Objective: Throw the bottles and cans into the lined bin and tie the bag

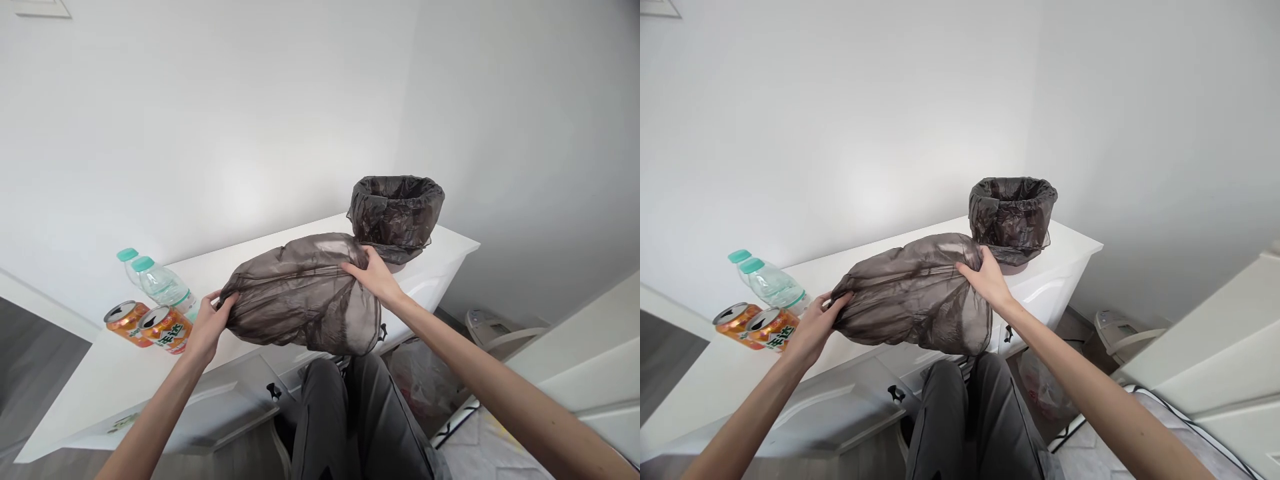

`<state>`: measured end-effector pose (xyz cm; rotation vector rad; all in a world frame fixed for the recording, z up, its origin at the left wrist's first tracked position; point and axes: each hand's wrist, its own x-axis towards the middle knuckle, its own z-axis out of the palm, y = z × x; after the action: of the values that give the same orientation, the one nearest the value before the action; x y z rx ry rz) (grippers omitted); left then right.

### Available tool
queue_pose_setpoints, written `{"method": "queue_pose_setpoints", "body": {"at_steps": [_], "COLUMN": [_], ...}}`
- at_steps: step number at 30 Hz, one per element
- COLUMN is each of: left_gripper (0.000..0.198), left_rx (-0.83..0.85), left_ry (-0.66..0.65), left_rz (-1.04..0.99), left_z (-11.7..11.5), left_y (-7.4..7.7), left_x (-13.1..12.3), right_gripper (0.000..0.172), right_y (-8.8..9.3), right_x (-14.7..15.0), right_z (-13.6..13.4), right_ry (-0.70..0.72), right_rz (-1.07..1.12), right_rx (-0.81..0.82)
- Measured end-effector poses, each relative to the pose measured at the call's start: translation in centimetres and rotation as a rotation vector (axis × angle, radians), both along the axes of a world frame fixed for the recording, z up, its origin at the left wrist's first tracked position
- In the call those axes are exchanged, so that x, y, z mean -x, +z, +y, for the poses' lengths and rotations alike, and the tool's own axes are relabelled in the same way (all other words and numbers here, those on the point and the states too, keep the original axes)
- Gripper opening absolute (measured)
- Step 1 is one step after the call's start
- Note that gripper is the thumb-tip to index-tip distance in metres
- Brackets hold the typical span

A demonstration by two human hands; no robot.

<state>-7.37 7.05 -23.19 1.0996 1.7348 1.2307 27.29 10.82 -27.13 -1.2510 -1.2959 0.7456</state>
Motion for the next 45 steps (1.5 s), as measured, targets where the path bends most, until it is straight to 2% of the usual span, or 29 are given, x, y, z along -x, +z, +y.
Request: {"method": "queue_pose_setpoints", "body": {"at_steps": [2, 4, 7, 10, 13, 17, 19, 21, 24, 26, 28, 30, 32, 35, 37, 41, 45], "left_gripper": [0.073, 0.071, 0.073, 0.075, 0.073, 0.069, 0.067, 0.067, 0.063, 0.047, 0.036, 0.040, 0.053, 0.063, 0.063, 0.063, 0.045], "left_rx": [0.013, 0.032, 0.059, 0.043, -0.005, -0.013, -0.012, -0.089, -0.386, -0.546, -0.564, -0.471, -0.338, -0.223, -0.218, -0.265, -0.443], "left_ry": [0.066, 0.092, 0.075, 0.039, -0.001, -0.032, -0.044, -0.029, 0.006, -0.079, -0.259, -0.429, -0.526, -0.551, -0.529, -0.523, -0.529], "left_rz": [-0.039, -0.087, -0.077, -0.006, 0.060, 0.123, 0.189, 0.330, 0.691, 0.886, 0.967, 0.990, 0.999, 1.002, 0.994, 0.928, 0.862], "left_z": [-0.2, -0.3, -0.4, -0.5, -0.7, -1.2, -1.6, -2.1, -2.7, -2.8, -2.2, -1.1, 0.4, 2.3, 3.0, 2.4, 0.0], "left_y": [-0.5, -1.0, -1.9, -2.9, -3.9, -5.3, -6.0, -6.7, -6.9, -6.4, -5.9, -5.8, -6.4, -8.2, -9.3, -9.9, -8.4], "left_x": [-0.2, -0.3, -0.4, -0.3, -0.2, 0.9, 1.7, 2.5, 2.6, 2.1, 1.5, 1.1, 0.9, 0.8, 1.0, 1.4, 1.9], "right_gripper": [0.075, 0.083, 0.072, 0.061, 0.065, 0.074, 0.075, 0.074, 0.074, 0.073, 0.071, 0.072, 0.082, 0.108, 0.114, 0.103, 0.079], "right_y": [-0.4, -0.3, 0.0, -0.2, -1.3, -3.3, -4.2, -5.0, -5.5, -5.4, -5.0, -4.4, -3.9, -4.0, -4.5, -5.8, -5.7], "right_x": [0.4, 1.3, 4.0, 7.6, 10.7, 12.1, 11.9, 11.4, 10.5, 9.9, 9.5, 9.0, 8.5, 7.2, 5.8, 2.5, -0.2], "right_z": [-0.1, -1.1, -3.4, -4.0, -2.1, 1.7, 3.3, 4.5, 5.3, 4.7, 3.1, 0.7, -1.9, -4.9, -5.9, -6.0, -5.2], "right_ry": [-0.018, -0.052, 0.017, 0.242, 0.403, 0.484, 0.530, 0.572, 0.592, 0.575, 0.560, 0.592, 0.665, 0.734, 0.727, 0.657, 0.595], "right_rz": [-0.105, -0.286, -0.585, -0.740, -0.808, -0.915, -0.960, -0.981, -0.965, -0.933, -0.892, -0.865, -0.880, -0.991, -1.065, -1.078, -1.010], "right_rx": [0.023, -0.089, -0.319, -0.386, -0.297, -0.058, 0.001, 0.000, -0.037, -0.084, -0.159, -0.260, -0.356, -0.389, -0.358, -0.345, -0.344]}}
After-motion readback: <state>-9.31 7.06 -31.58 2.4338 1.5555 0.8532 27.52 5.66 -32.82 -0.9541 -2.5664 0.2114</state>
